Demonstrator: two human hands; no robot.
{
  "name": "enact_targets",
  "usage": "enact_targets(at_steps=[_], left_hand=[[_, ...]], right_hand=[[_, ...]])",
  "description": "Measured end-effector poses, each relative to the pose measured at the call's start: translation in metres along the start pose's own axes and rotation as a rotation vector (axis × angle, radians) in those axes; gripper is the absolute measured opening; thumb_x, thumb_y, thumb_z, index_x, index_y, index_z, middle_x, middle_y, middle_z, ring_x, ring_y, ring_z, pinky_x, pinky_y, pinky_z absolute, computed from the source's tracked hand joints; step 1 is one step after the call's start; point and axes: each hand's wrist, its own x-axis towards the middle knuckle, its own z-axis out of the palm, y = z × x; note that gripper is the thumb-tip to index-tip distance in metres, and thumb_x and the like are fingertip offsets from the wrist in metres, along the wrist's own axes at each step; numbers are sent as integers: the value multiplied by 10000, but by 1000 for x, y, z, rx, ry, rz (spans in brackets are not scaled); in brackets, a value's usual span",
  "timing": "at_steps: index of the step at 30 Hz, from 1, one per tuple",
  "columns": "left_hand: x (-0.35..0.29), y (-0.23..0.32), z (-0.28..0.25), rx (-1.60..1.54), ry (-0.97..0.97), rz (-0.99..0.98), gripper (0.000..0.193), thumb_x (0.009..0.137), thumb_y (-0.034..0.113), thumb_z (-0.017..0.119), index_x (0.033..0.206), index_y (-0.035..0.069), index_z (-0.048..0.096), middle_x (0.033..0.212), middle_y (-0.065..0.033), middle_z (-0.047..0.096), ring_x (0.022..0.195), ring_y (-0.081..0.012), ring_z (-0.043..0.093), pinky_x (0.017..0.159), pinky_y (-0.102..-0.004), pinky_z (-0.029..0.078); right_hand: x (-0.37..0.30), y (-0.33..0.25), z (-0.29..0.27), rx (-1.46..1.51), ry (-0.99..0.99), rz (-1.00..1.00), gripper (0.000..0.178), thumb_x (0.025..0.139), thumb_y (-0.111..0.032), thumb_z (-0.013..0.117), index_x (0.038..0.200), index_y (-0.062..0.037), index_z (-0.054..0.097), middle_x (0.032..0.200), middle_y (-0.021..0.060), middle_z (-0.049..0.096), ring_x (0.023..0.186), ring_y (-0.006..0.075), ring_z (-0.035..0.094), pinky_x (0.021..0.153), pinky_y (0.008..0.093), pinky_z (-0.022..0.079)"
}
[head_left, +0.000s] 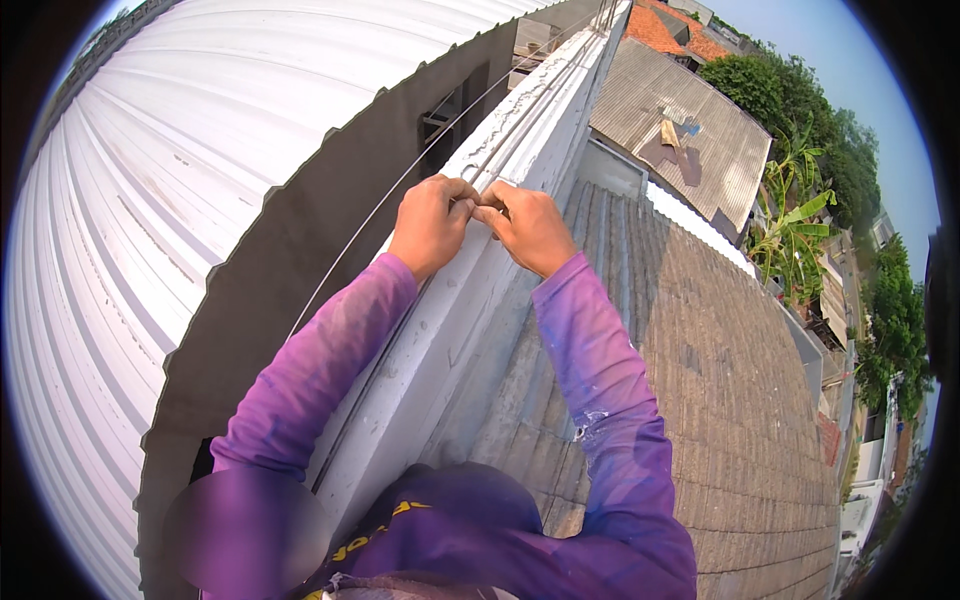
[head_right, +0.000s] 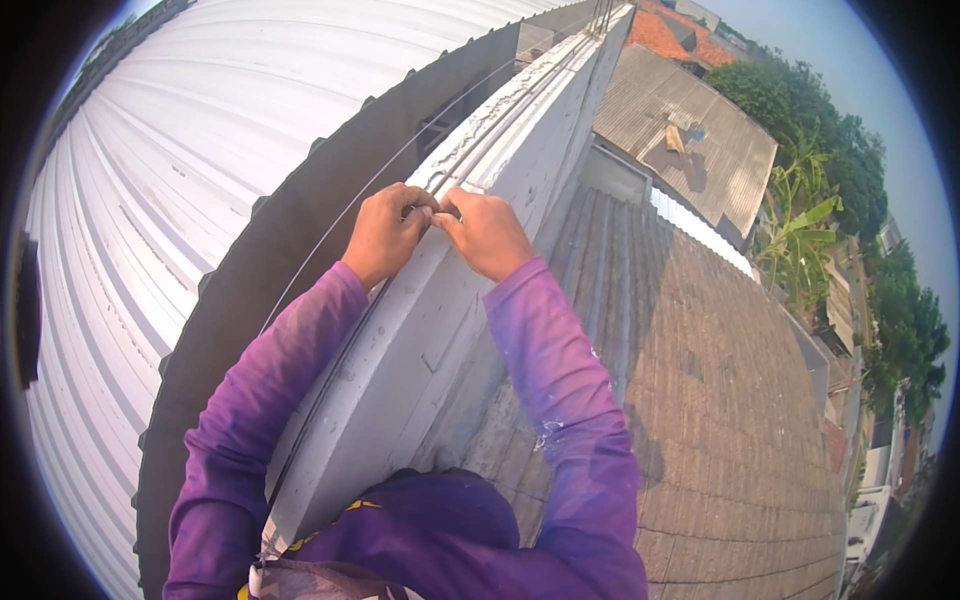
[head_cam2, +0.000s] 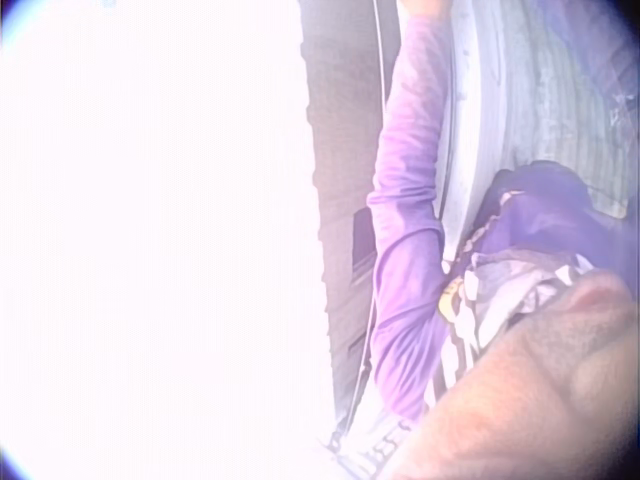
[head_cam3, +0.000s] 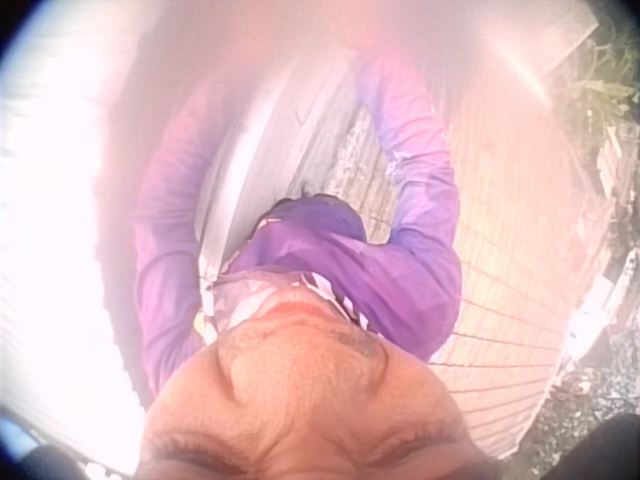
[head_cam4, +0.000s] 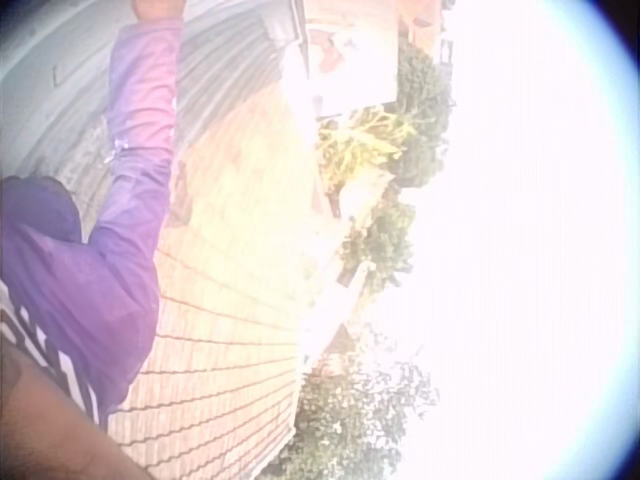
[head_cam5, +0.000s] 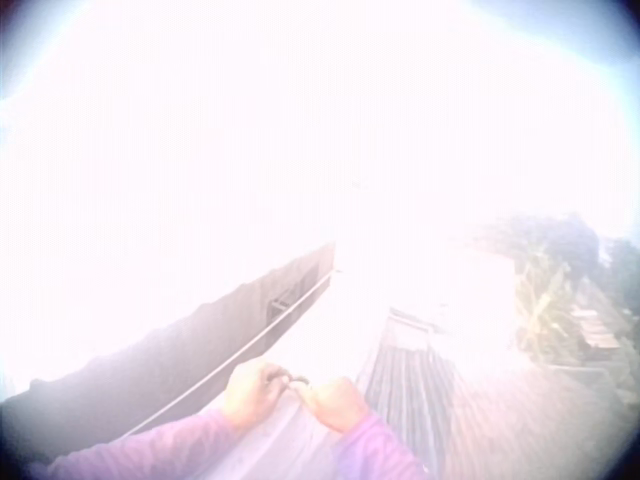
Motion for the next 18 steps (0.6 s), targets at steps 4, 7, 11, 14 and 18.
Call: enact_targets(at_steps=[4,7,11,14,18], left_hand=[[8,0,-7,34,-72,44,147,898,58,672,978,-12,774,927,-178,715,899,-337,710,806,-411,540],[11,-3,-7,78,-95,79,146,892,46,672,976,-11,776,910,-176,709,872,-342,709,780,-418,536],[7,-5,-8,57,-75,54,144,884,31,662,956,20,785,979,-197,720,928,-389,703,840,-462,553],[6,-1,-7,43,-62,32,143,879,23,667,959,20,786,963,-200,727,903,-387,709,824,-454,559],[6,0,-7,-20,-67,-6,146,882,29,664,964,22,785,937,-195,736,889,-377,717,816,-445,563]], right_hand=[[-3,5,7,202,16,139,199,1014,-195,708,949,-8,688,748,79,693,607,145,646,583,322,512],[-2,6,9,256,34,195,190,1024,-190,699,946,-17,693,744,23,677,615,91,595,573,288,487],[2,9,12,383,-19,276,189,1024,-182,695,942,-12,695,762,20,684,621,62,567,558,261,460],[6,13,8,473,-67,303,186,1021,-168,692,936,-3,692,764,18,682,637,46,559,559,249,450],[9,10,2,350,-118,339,181,975,-182,703,958,-2,695,793,89,710,694,195,652,662,349,508]])
